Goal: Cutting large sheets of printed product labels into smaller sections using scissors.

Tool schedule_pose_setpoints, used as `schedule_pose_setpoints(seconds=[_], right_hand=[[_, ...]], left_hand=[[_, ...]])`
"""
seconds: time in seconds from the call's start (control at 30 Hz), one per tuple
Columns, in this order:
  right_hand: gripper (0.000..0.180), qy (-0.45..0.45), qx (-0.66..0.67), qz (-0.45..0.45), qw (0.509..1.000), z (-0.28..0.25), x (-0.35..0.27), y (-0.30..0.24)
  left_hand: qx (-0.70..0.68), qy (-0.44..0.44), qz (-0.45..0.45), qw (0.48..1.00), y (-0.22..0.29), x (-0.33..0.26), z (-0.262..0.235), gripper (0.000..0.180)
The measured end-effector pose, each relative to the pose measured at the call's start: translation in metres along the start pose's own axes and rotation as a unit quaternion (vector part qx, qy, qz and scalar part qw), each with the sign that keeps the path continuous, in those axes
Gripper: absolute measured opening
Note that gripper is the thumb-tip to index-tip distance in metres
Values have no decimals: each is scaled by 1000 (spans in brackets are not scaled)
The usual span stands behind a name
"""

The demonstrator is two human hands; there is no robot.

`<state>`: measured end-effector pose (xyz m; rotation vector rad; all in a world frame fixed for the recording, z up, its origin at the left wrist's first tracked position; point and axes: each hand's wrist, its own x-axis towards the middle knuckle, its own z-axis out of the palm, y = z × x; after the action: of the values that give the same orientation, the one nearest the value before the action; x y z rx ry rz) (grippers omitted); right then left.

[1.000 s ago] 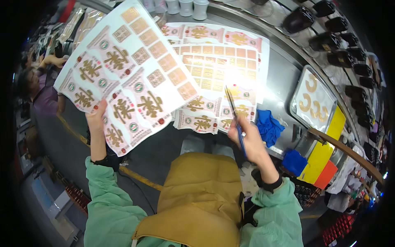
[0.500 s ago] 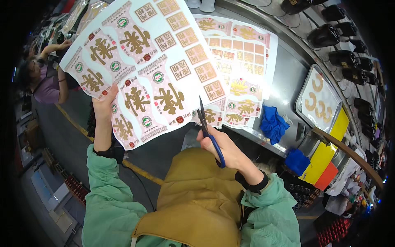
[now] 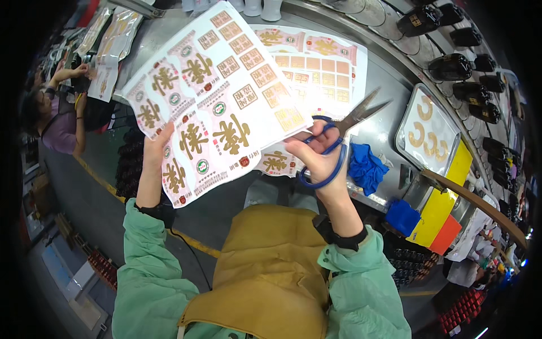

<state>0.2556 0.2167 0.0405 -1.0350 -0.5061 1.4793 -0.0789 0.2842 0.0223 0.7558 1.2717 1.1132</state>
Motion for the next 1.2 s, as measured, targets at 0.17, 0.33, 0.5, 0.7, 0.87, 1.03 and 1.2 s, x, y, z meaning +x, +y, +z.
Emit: schedule_pose_setpoints(seconds=[0.17, 0.33, 0.5, 0.7, 0.87, 1.03, 1.2], right_hand=[[53, -2, -27, -30, 999, 15, 11, -2], [42, -9, -13, -46, 999, 21, 12, -10], [34, -5, -21, -35, 999, 11, 9, -3], [30, 24, -5, -24, 999, 2, 4, 0], [32, -12, 41, -26, 999, -7, 20, -19], [35, -6, -278, 31, 960, -42, 71, -46], [47, -80, -308, -19, 948, -38, 87, -35]], left_hand=[[-118, -60, -177, 975, -29, 2, 3, 49], [-191, -75, -274, 940, -55, -2, 6, 50], [-231, -50, -314, 920, -56, -4, 3, 48], [-247, -67, -325, 910, -49, -6, 7, 47], [-218, -82, -244, 941, -45, -5, 15, 48], [-104, -80, -180, 975, -26, 3, 18, 45], [-17, -82, -73, 994, -22, 5, 30, 46]])
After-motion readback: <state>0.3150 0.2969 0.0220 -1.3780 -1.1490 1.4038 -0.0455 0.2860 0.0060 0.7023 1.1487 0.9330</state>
